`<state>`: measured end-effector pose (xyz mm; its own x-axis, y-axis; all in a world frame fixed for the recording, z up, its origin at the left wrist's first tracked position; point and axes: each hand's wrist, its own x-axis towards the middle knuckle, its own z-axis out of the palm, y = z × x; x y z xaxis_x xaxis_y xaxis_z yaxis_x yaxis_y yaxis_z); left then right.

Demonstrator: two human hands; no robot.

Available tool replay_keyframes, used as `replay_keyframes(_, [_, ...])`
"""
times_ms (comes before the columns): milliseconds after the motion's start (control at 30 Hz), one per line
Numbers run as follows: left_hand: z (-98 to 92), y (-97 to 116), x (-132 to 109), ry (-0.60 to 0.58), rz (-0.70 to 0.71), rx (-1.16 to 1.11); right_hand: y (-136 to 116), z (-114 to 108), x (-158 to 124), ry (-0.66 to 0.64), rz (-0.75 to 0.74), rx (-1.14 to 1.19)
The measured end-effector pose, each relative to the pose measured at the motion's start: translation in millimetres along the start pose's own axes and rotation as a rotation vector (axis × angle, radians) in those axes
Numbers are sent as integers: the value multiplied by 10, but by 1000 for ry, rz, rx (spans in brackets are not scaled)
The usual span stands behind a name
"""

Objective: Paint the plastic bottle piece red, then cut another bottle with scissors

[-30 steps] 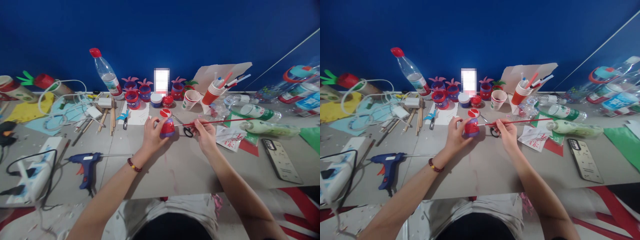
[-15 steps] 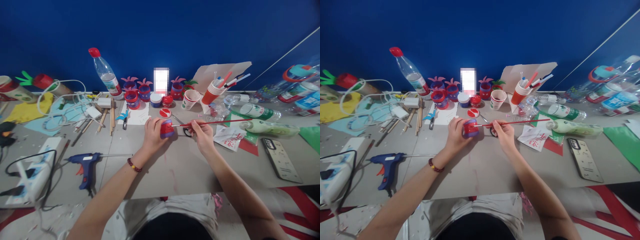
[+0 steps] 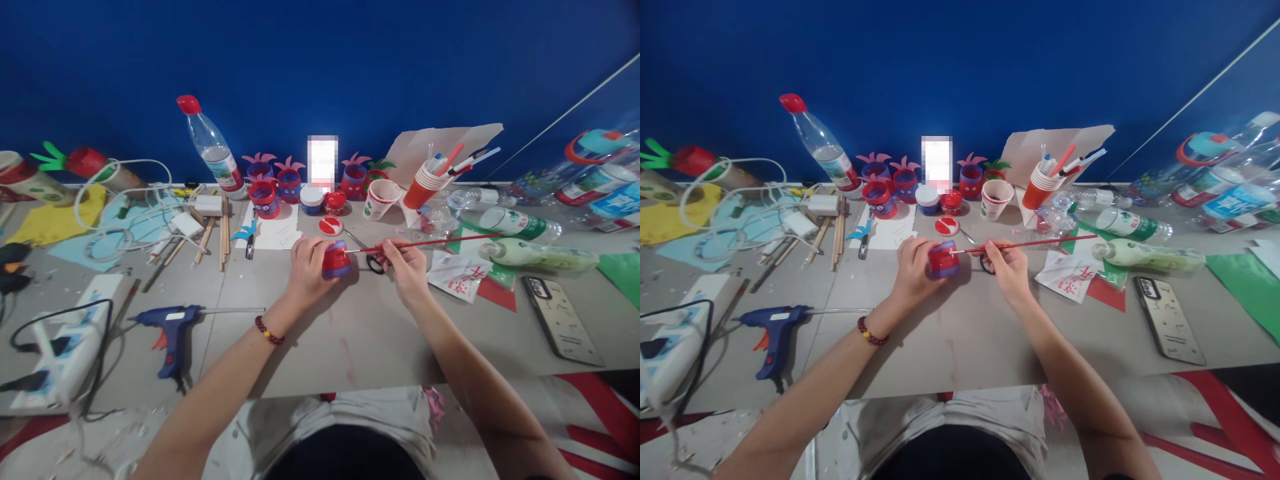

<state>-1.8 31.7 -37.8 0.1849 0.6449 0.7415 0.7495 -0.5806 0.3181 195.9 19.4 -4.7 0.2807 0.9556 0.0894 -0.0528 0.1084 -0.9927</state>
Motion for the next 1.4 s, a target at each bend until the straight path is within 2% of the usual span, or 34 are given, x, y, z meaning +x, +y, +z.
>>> replay_keyframes(167, [-20,-37,0,-1,-5,-60,-3,-44,60,25,-21,12])
replay_keyframes(467, [-120,-106,23,-105,-59,-168,47,-115,90,39,-49,10])
replay_keyframes(700, [-30,-60,14,-91,-67,-92,39,7,-57,-58,32,-1])
replay_keyframes(867, [-21,-57,-3,-64,-32,-102,-63,71,-93,-70,-9,-82])
replay_keyframes(1133, [-58,-73,0,-59,-36,-110,-34,-23,14,-31,-40,-116])
replay_keyframes(1400, [-145,-75,11,-156,-111,-165,-26,-88,97,52,-104,-158])
